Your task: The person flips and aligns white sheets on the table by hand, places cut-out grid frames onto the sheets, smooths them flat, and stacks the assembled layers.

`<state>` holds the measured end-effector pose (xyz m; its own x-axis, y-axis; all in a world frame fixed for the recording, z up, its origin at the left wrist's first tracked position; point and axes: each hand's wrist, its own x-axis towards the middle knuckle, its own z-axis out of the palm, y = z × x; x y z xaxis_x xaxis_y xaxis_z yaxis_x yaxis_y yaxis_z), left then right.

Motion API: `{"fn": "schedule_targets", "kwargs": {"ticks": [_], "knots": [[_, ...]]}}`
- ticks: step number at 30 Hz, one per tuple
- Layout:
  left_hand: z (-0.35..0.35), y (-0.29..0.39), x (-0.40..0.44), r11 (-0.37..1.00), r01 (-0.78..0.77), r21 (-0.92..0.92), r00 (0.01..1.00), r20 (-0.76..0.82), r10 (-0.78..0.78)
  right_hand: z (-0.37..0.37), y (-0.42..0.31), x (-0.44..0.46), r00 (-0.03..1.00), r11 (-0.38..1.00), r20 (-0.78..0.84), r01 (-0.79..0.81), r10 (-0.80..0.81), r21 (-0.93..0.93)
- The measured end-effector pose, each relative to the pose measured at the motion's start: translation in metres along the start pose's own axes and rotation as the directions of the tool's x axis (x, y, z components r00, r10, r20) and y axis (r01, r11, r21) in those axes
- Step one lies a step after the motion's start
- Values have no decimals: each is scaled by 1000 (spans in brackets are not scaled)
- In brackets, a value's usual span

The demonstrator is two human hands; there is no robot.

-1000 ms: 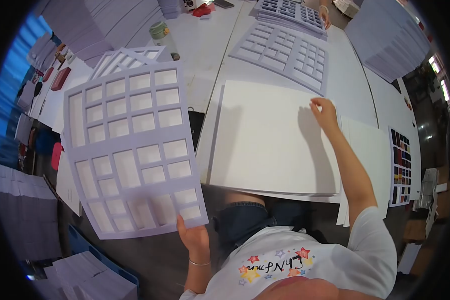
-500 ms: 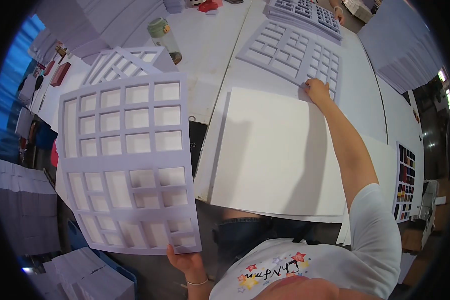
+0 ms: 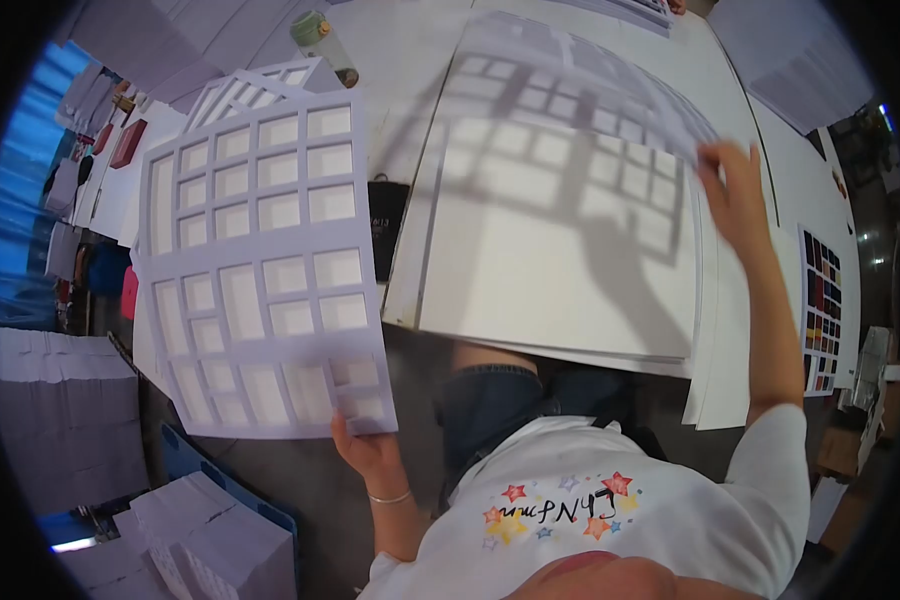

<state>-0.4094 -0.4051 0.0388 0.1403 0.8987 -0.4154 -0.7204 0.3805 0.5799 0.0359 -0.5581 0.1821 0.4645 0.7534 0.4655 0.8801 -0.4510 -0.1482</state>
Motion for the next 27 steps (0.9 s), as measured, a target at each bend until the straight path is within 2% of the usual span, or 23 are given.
{"fn": "schedule_targets", "kwargs": {"ticks": [1, 2, 5, 7, 9, 14, 16, 19, 21, 23, 27], "knots": [[3, 2, -1, 1000, -13, -9, 1000, 17, 13, -5, -13, -38, 999, 999, 23, 42, -42, -14], [5, 5, -3, 1000, -15, -3, 1000, 14, 15, 0, -23, -75, 996, 996, -20, 87, -87, -35], [8, 14, -6, 999, -32, 25, 999, 40, 31, 20, -55, -163, 984, 996, 168, 42, -54, 73], [9, 19, -4, 999, -37, 35, 996, 89, 33, 33, -68, -195, 954, 998, 299, -14, -4, 61], [6, 22, -2, 996, -37, 75, 995, 91, 30, 41, -71, -214, 944, 995, 329, -56, 26, 81], [7, 19, -3, 988, -79, 134, 993, 98, 66, 30, -62, -218, 969, 986, 206, -155, 139, 65], [8, 19, -4, 983, -98, 158, 992, 89, 85, 26, -44, -220, 971, 973, 95, -226, 221, 49], [3, 19, -2, 987, -86, 138, 994, 81, 76, 22, -11, -227, 895, 896, 41, -444, 443, 9], [0, 20, 0, 989, -79, 124, 995, 73, 70, 21, 5, -233, 865, 866, 69, -499, 496, 26], [-2, 20, 1, 991, -71, 111, 996, 63, 64, 24, 13, -234, 668, 579, 184, -726, 721, 371], [-1, 20, 0, 995, -60, 83, 997, 52, 56, 30, 21, -232, 668, 479, 255, -703, 699, 526]]}}
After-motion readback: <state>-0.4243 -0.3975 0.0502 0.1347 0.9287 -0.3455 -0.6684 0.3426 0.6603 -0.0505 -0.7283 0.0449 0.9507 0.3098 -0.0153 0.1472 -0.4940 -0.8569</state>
